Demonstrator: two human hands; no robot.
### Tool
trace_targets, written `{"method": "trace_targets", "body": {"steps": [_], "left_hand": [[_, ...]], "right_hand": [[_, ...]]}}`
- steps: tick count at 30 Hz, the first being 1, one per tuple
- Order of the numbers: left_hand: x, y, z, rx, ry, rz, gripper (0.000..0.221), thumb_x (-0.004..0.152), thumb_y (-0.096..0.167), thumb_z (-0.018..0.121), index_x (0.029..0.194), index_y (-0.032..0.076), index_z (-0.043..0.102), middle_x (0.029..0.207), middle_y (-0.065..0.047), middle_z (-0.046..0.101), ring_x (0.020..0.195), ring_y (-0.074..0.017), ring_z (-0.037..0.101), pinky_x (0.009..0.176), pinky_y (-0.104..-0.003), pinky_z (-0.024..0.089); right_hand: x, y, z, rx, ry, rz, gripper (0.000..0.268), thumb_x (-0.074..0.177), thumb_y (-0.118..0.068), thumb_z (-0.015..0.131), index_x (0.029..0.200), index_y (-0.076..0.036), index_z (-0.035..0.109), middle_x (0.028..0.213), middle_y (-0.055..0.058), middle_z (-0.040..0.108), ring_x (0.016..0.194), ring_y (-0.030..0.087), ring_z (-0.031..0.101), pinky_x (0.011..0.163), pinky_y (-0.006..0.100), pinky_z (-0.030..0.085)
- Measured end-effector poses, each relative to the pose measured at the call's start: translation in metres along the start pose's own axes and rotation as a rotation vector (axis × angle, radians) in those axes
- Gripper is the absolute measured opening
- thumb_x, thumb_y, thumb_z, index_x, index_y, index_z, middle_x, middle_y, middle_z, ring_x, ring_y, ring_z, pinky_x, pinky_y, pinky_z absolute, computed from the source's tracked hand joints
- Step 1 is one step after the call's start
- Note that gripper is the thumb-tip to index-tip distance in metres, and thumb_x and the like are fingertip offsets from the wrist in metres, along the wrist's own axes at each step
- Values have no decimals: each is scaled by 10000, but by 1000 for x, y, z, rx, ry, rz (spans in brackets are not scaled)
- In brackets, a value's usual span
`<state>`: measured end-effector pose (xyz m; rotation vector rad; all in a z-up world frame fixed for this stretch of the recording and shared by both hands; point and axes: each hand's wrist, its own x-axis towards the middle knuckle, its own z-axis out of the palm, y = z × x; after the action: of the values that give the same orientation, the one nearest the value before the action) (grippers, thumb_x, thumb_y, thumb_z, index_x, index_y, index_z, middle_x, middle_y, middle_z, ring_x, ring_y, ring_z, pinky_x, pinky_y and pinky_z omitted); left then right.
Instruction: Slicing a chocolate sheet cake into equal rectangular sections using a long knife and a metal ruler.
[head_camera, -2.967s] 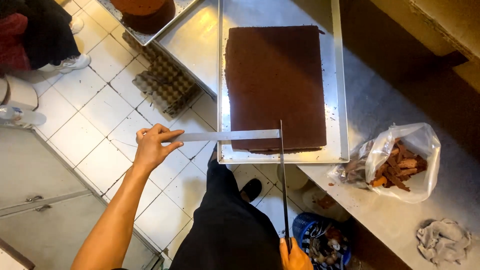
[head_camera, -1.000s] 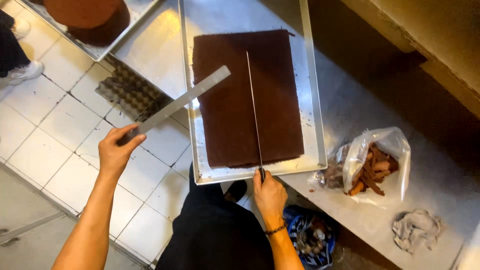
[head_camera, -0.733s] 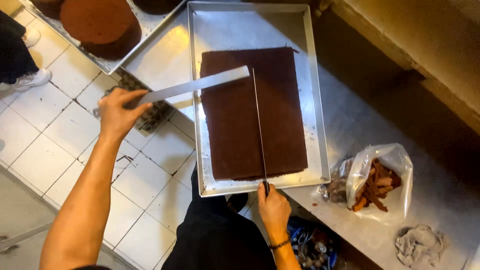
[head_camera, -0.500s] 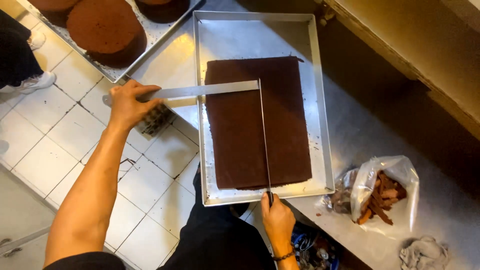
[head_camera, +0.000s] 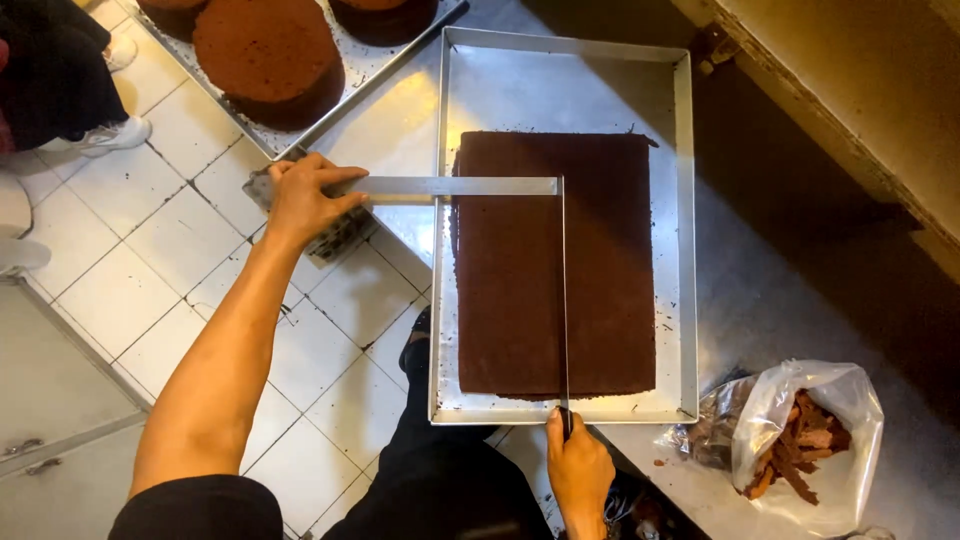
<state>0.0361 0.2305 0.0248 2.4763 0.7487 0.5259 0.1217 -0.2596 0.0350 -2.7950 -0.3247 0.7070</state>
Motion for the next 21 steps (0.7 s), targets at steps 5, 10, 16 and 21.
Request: {"method": "trace_targets", "body": {"steps": [5, 10, 16, 21], "left_hand": [[-1, 0, 1, 11, 14, 24, 323, 820, 337, 862, 1123, 230, 819, 925, -40, 614, 954, -216, 551, 990, -422, 286], [-2, 9, -4, -31, -6, -18, 332, 799, 330, 873, 1112, 232, 819, 903, -30, 615, 955, -216, 536, 1002, -421, 290], [-4, 2, 1, -7, 27, 13, 335, 802, 321, 870, 1122, 235, 823, 912, -21, 613, 968, -225, 519, 994, -416, 297], [-1, -5, 5, 1, 11, 29, 340, 807, 345, 866, 1125, 236, 815, 902, -21, 607, 933, -204, 557, 1002, -421, 291]], "right_hand": [[-2, -1, -1, 0, 8, -3, 439, 977, -500, 491, 1001, -123, 715, 795, 227, 736, 806, 479, 696, 713, 561, 530], [-3, -4, -5, -11, -28, 31, 466, 995, -502, 479, 989, -99, 712, 776, 210, 745, 782, 457, 715, 716, 539, 542], [-4, -6, -7, -5, -29, 34, 476, 994, -506, 480, 1007, -97, 722, 789, 215, 747, 795, 452, 717, 716, 532, 545], [-5, -12, -12, -46, -39, 67, 475, 979, -519, 475, 1052, -126, 732, 818, 229, 744, 821, 454, 715, 732, 537, 548]]}}
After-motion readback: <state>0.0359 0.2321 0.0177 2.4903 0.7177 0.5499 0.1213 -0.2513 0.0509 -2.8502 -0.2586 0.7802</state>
